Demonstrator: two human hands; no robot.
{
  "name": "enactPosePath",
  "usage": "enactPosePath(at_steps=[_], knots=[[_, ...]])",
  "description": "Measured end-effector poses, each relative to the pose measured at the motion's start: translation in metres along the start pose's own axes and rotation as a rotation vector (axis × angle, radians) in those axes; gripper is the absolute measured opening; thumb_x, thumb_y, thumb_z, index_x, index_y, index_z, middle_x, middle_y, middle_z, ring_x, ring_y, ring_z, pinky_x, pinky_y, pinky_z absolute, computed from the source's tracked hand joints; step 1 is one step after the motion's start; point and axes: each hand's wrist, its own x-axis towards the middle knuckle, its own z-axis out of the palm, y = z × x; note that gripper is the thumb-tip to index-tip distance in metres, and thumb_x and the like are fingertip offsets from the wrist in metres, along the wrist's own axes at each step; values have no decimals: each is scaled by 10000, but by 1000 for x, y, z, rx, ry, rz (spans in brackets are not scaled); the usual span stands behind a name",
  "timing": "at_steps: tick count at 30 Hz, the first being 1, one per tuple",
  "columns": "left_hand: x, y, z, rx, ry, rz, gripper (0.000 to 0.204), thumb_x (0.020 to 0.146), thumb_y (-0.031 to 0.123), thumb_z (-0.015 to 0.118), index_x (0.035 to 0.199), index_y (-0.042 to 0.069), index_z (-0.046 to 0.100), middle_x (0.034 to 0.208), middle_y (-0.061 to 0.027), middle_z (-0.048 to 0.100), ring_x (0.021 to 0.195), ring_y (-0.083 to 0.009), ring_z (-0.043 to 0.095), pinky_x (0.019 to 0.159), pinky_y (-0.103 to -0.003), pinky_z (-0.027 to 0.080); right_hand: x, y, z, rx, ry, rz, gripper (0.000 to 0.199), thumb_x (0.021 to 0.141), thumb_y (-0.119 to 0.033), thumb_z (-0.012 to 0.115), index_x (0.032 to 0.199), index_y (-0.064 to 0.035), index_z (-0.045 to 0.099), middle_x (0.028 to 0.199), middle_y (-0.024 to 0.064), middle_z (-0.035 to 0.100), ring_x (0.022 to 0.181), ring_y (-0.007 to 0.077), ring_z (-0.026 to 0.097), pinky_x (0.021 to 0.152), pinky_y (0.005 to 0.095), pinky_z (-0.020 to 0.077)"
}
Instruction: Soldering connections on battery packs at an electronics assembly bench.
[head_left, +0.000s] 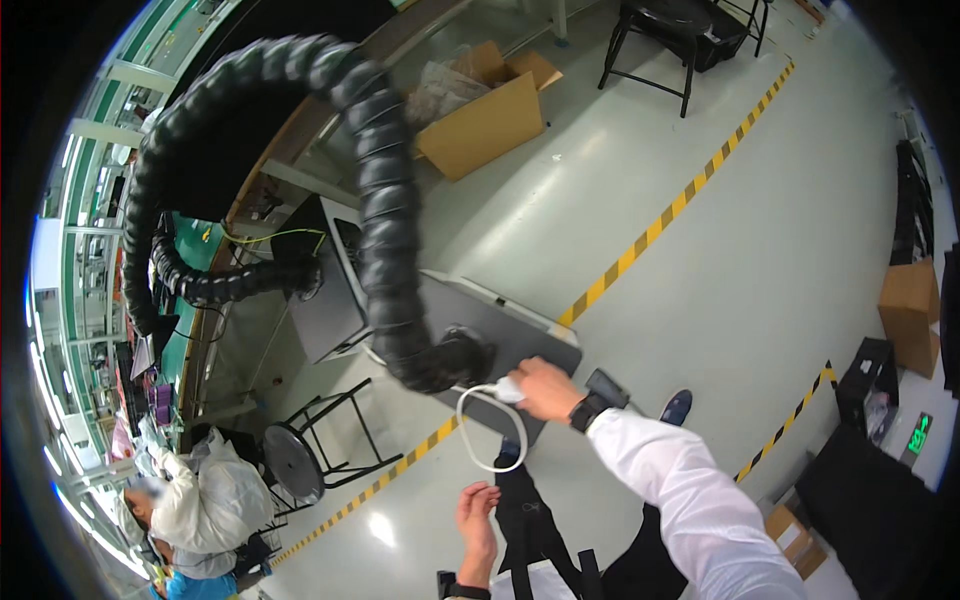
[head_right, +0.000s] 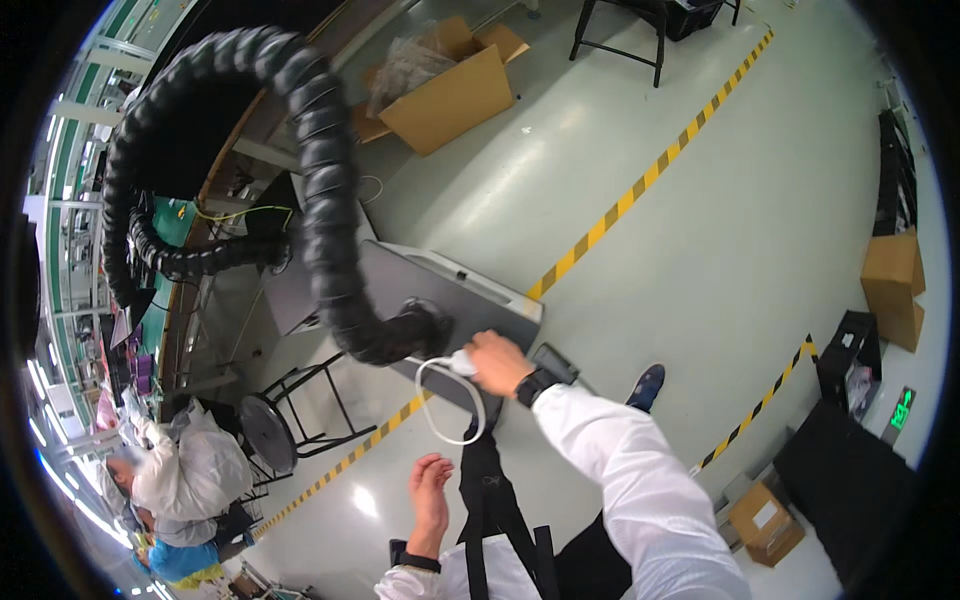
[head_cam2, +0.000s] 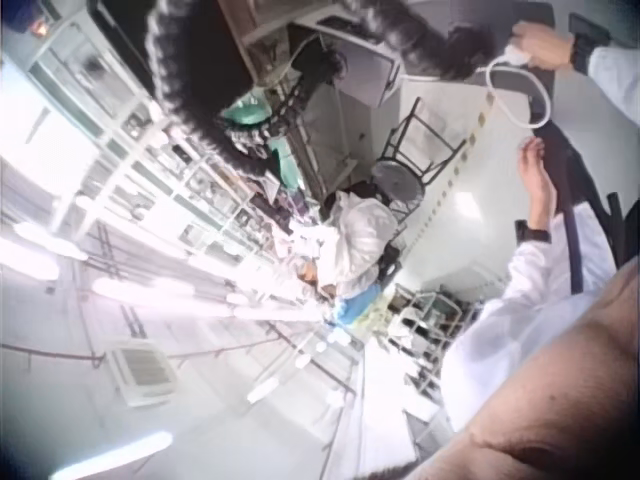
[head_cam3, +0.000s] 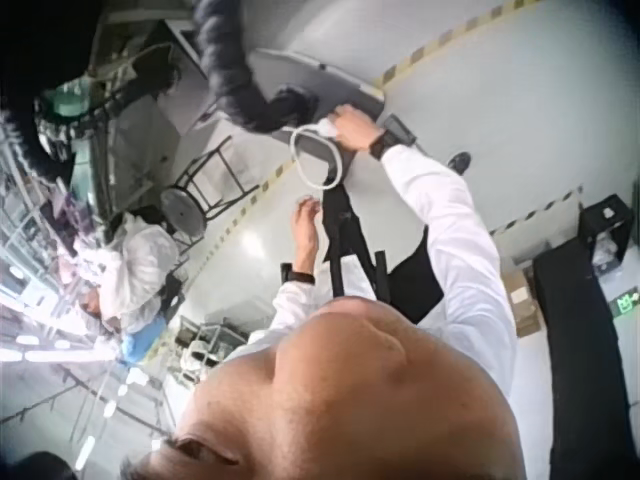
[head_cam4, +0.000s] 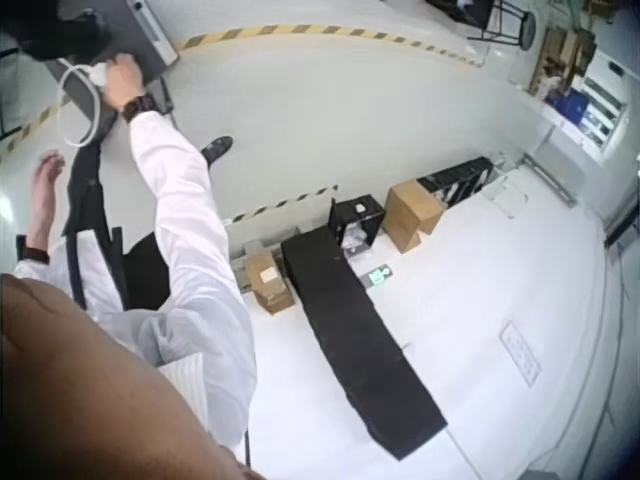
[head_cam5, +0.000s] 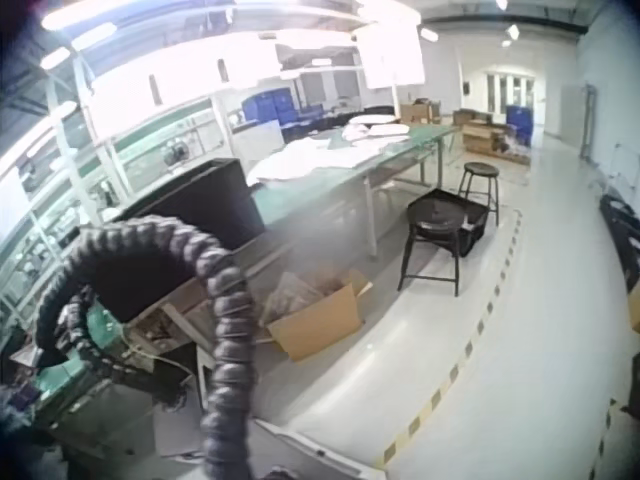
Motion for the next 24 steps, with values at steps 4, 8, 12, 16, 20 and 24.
enactPosePath(at_steps=[4,8,12,16,20,24], knots=[[-23,-30,73,-1,85,37,343,1009,70,639,1341,39,560,1246,-103,663,1041,-190,663,935,-316,506,-48,4,-41,312,23,-109,409,785,-128,841,1139,-21,665,1144,159,603,1075,363,596,930,459,521],[-72,-52,180,386,330,359,729,946,11,688,1573,54,320,1521,-156,413,1265,-271,520,1013,-403,485,-139,28,-145,341,37,-197,472,840,-74,783,1280,-26,619,1182,120,603,1100,338,597,938,438,520],[-96,-42,270,878,302,600,714,875,33,769,1512,55,446,1556,-238,320,1372,-380,403,1092,-490,416,-199,86,-241,175,24,-179,418,875,-77,698,1282,-22,622,1198,115,625,1067,321,624,935,435,525],[-109,-31,322,924,263,634,442,856,56,805,1268,54,644,1423,-232,442,1342,-417,423,1115,-491,373,-214,127,-335,34,-81,-194,400,876,-67,648,1273,-26,625,1188,113,631,1045,312,620,893,425,525],[-100,7,372,826,167,713,392,845,103,838,1207,89,688,1368,-189,526,1299,-390,479,1101,-503,395,-205,137,-418,-224,-217,-256,411,859,-41,634,1270,-31,630,1201,95,622,1024,296,609,909,417,498],[-56,23,403,805,-262,716,260,928,123,766,1177,69,714,1162,-120,672,1151,-358,598,1059,-488,446,-169,144,-471,-342,-326,-294,436,857,-41,632,1293,-31,632,1219,91,616,1038,284,597,915,420,481]])
